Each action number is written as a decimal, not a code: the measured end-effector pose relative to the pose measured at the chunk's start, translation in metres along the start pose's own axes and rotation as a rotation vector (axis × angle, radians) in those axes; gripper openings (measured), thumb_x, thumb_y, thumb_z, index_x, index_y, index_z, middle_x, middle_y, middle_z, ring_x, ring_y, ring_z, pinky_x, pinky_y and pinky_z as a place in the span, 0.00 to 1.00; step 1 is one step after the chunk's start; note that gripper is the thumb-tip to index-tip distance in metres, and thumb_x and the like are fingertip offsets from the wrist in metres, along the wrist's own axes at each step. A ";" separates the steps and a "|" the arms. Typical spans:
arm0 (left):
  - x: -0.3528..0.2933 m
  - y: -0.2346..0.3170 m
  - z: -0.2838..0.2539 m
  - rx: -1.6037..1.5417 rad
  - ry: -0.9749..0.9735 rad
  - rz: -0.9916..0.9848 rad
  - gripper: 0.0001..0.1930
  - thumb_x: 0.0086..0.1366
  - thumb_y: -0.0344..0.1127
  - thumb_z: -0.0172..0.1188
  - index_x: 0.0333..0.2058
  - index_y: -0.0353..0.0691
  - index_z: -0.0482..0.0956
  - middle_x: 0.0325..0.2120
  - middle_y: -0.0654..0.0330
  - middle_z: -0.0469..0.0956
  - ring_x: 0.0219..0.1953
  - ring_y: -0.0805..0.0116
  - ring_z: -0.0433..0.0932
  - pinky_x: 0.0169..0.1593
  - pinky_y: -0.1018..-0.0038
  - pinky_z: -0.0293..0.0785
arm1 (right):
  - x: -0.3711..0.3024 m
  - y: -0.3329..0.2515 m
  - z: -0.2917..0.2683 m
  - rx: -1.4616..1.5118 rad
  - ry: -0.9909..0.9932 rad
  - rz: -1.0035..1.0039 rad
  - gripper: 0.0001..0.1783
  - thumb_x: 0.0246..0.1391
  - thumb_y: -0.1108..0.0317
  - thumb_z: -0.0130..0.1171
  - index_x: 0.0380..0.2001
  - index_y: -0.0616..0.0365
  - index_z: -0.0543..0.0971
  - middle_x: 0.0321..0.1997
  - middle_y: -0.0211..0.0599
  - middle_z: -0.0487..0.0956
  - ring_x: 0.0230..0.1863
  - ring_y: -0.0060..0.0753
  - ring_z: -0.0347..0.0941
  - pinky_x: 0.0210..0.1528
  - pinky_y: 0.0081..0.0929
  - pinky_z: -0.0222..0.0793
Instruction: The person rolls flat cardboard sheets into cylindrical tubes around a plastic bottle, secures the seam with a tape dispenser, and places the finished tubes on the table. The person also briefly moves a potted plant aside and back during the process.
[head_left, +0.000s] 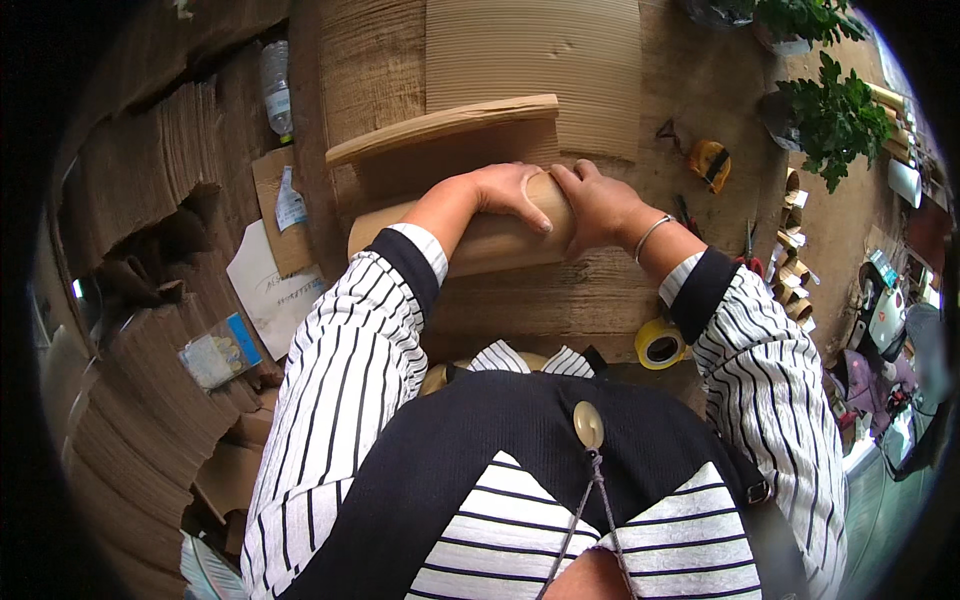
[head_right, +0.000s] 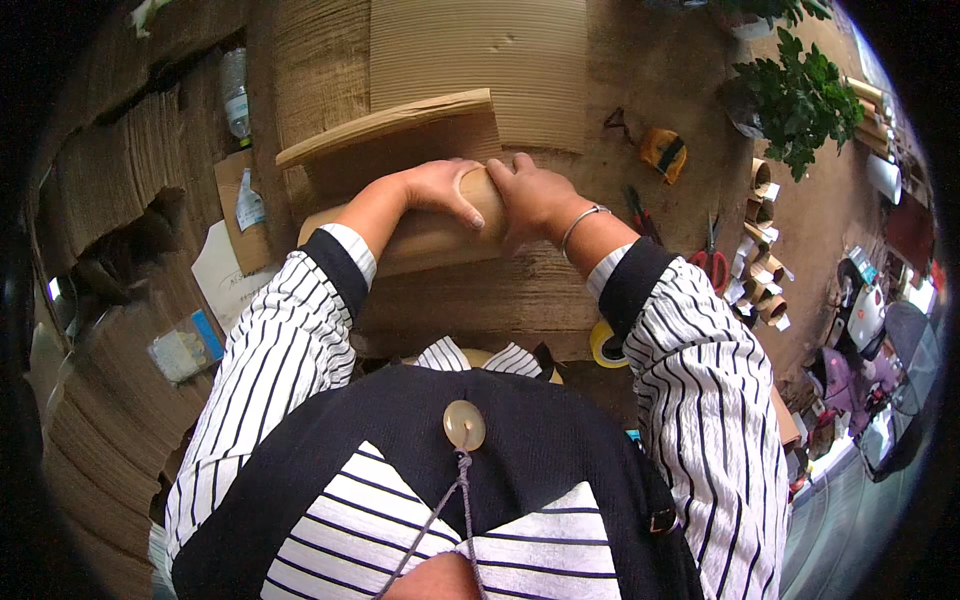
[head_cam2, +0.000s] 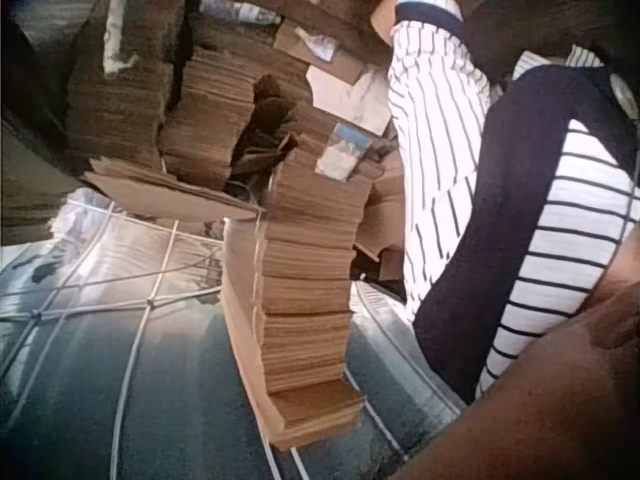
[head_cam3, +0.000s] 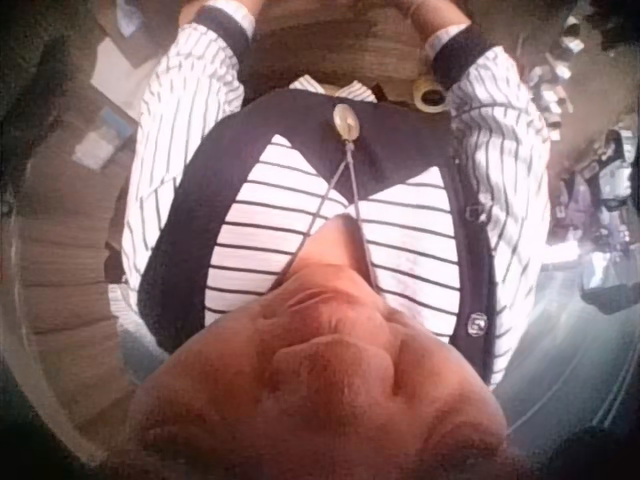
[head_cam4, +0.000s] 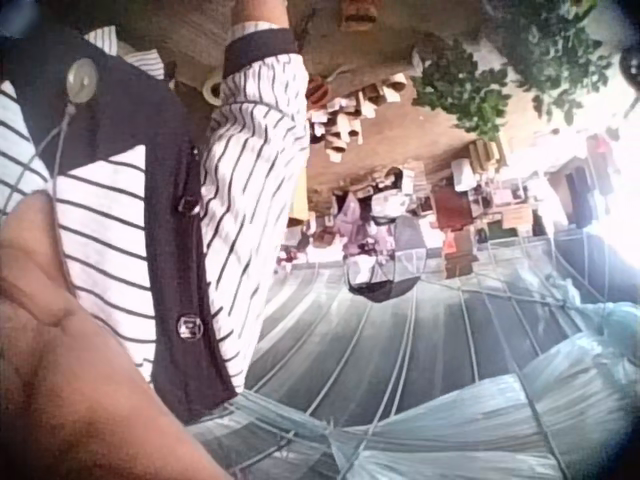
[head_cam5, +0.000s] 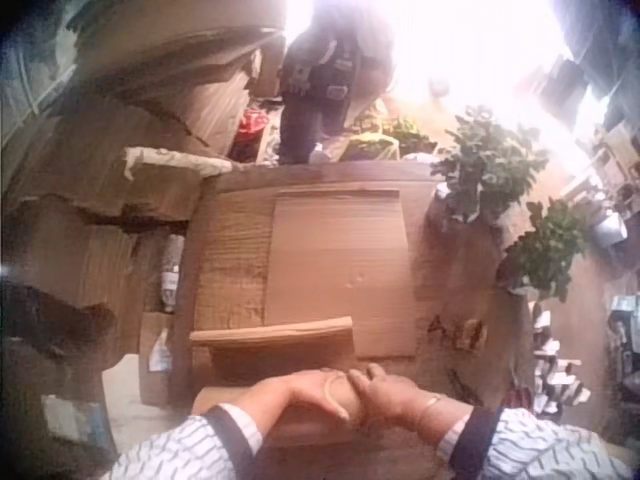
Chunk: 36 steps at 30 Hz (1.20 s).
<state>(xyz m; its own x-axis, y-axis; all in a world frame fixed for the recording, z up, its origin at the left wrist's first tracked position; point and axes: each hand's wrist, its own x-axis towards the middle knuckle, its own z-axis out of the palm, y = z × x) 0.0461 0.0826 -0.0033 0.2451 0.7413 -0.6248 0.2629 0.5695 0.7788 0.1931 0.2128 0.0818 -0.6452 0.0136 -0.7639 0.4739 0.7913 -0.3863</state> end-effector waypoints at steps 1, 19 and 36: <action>-0.002 -0.001 0.001 -0.007 0.007 -0.004 0.45 0.33 0.59 0.78 0.51 0.39 0.78 0.46 0.51 0.81 0.51 0.55 0.78 0.56 0.65 0.73 | -0.001 0.000 0.004 -0.007 0.043 -0.025 0.64 0.21 0.59 0.81 0.66 0.50 0.58 0.63 0.55 0.65 0.55 0.59 0.73 0.54 0.43 0.74; -0.136 -0.088 0.069 0.230 0.164 -0.249 0.48 0.34 0.58 0.80 0.52 0.35 0.73 0.50 0.44 0.75 0.56 0.46 0.72 0.58 0.58 0.70 | -0.052 0.022 0.123 -0.180 0.555 -0.196 0.51 0.37 0.78 0.64 0.66 0.34 0.60 0.68 0.46 0.56 0.52 0.59 0.69 0.45 0.45 0.79; -0.136 -0.117 0.095 0.065 0.210 -0.158 0.53 0.42 0.57 0.74 0.64 0.39 0.63 0.62 0.43 0.63 0.65 0.47 0.61 0.67 0.62 0.59 | -0.046 0.013 0.092 -0.278 0.371 -0.188 0.50 0.41 0.77 0.62 0.68 0.32 0.58 0.68 0.48 0.57 0.49 0.58 0.70 0.45 0.41 0.79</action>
<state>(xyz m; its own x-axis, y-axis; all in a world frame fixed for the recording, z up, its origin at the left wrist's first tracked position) 0.0710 -0.1190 -0.0148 -0.0007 0.7061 -0.7081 0.3433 0.6653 0.6630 0.2840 0.1664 0.0645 -0.8977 0.0318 -0.4395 0.1841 0.9332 -0.3087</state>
